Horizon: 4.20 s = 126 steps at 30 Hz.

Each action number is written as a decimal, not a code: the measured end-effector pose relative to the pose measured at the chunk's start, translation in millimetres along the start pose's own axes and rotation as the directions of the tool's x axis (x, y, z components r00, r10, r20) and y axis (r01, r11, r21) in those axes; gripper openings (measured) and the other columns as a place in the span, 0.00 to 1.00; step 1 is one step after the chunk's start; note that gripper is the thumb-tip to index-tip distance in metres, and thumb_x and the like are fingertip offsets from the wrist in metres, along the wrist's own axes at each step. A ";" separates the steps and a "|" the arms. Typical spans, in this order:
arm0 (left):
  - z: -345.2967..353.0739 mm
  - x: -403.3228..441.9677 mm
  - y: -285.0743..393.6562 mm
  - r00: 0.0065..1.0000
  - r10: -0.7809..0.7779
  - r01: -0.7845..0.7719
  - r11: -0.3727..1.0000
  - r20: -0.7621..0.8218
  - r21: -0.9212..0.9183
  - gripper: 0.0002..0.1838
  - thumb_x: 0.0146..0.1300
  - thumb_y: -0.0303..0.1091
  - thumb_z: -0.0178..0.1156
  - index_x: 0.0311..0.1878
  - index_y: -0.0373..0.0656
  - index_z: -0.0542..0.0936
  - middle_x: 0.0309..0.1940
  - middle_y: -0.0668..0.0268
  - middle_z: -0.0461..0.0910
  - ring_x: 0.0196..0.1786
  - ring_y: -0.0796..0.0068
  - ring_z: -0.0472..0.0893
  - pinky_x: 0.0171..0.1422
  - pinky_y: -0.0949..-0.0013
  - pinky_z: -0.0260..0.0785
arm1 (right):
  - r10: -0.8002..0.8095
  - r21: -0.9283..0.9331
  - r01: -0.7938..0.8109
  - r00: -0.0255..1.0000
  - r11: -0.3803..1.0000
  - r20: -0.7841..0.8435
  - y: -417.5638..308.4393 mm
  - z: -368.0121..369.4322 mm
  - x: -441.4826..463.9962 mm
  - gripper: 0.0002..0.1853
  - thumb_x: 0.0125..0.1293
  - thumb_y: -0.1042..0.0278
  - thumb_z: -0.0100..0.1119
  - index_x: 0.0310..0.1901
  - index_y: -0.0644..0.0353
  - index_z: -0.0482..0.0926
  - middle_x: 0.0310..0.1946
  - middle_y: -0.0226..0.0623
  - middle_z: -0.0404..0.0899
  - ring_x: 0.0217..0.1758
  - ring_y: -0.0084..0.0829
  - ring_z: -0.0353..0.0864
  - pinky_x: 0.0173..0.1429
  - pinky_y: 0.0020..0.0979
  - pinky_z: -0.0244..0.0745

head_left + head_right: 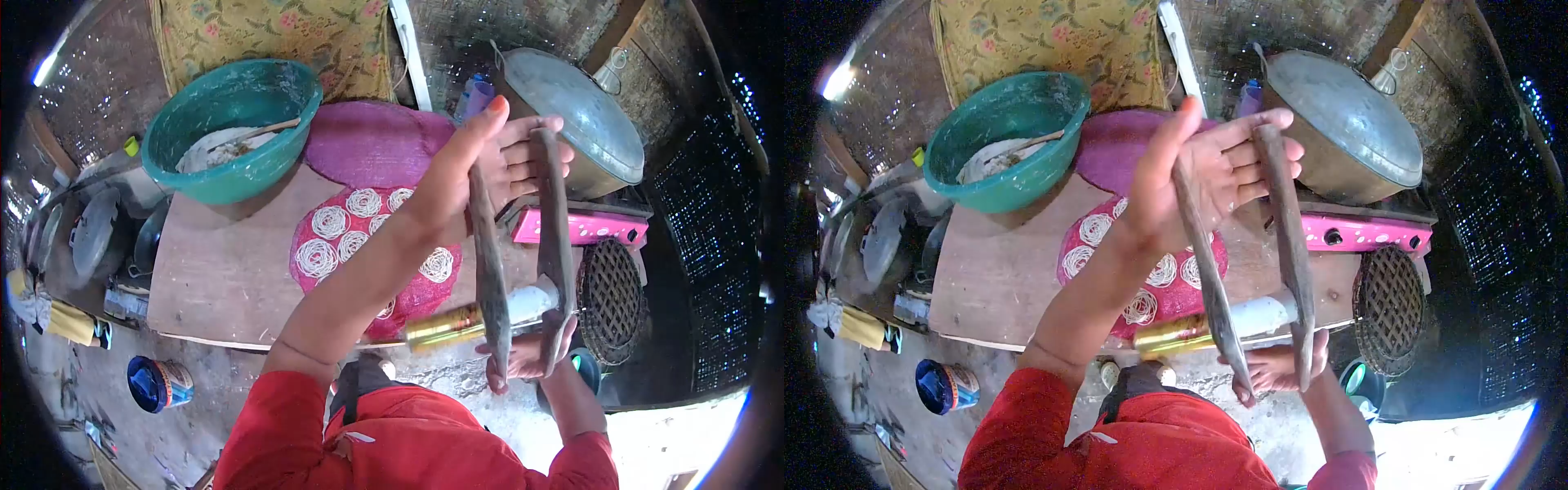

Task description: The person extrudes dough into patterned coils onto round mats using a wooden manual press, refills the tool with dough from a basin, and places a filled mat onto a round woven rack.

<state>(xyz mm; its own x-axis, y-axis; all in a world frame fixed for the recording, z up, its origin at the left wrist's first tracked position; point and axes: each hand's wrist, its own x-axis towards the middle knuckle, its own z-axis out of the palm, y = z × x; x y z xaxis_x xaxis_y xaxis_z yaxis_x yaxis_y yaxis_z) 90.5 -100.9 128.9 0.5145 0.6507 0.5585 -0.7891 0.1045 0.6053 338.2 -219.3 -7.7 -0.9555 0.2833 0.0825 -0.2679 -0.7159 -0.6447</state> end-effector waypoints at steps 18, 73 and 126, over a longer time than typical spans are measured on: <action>-197.0 -95.8 -82.3 0.849 0.147 -0.419 0.773 -0.508 -0.477 0.29 0.62 0.67 0.43 0.39 0.46 0.71 0.32 0.66 0.72 0.40 0.63 0.73 0.51 0.56 0.66 | 0.151 -0.234 -0.617 0.506 0.752 -0.849 -51.1 -7.9 60.3 0.39 0.63 0.28 0.40 0.48 0.64 0.73 0.32 0.43 0.80 0.28 0.32 0.80 0.30 0.30 0.75; -205.4 -112.8 -118.7 0.797 0.248 -0.572 0.602 -0.550 -0.558 0.15 0.67 0.47 0.47 0.27 0.53 0.72 0.21 0.79 0.72 0.28 0.80 0.76 0.39 0.68 0.72 | -0.007 0.422 0.190 0.917 0.886 -0.400 43.9 -125.2 43.1 0.43 0.62 0.26 0.31 0.62 0.59 0.64 0.46 0.59 0.76 0.33 0.45 0.82 0.35 0.44 0.80; -215.5 -171.3 5.2 0.773 0.264 -0.569 0.692 -0.577 -0.445 0.20 0.64 0.58 0.49 0.25 0.53 0.70 0.14 0.81 0.66 0.19 0.81 0.69 0.33 0.70 0.65 | 0.015 0.356 0.076 0.969 0.931 -0.247 61.2 -128.1 165.1 0.38 0.63 0.34 0.46 0.61 0.62 0.65 0.40 0.55 0.77 0.24 0.40 0.81 0.29 0.35 0.80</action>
<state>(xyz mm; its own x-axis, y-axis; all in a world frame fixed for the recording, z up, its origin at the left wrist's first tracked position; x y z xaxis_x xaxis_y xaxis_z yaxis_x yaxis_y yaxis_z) -74.1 -49.8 -85.9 -0.0048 0.9645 0.2641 -0.9878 0.0365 -0.1511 179.9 -134.6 -130.9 -0.8994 0.4212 -0.1171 -0.3664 -0.8724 -0.3234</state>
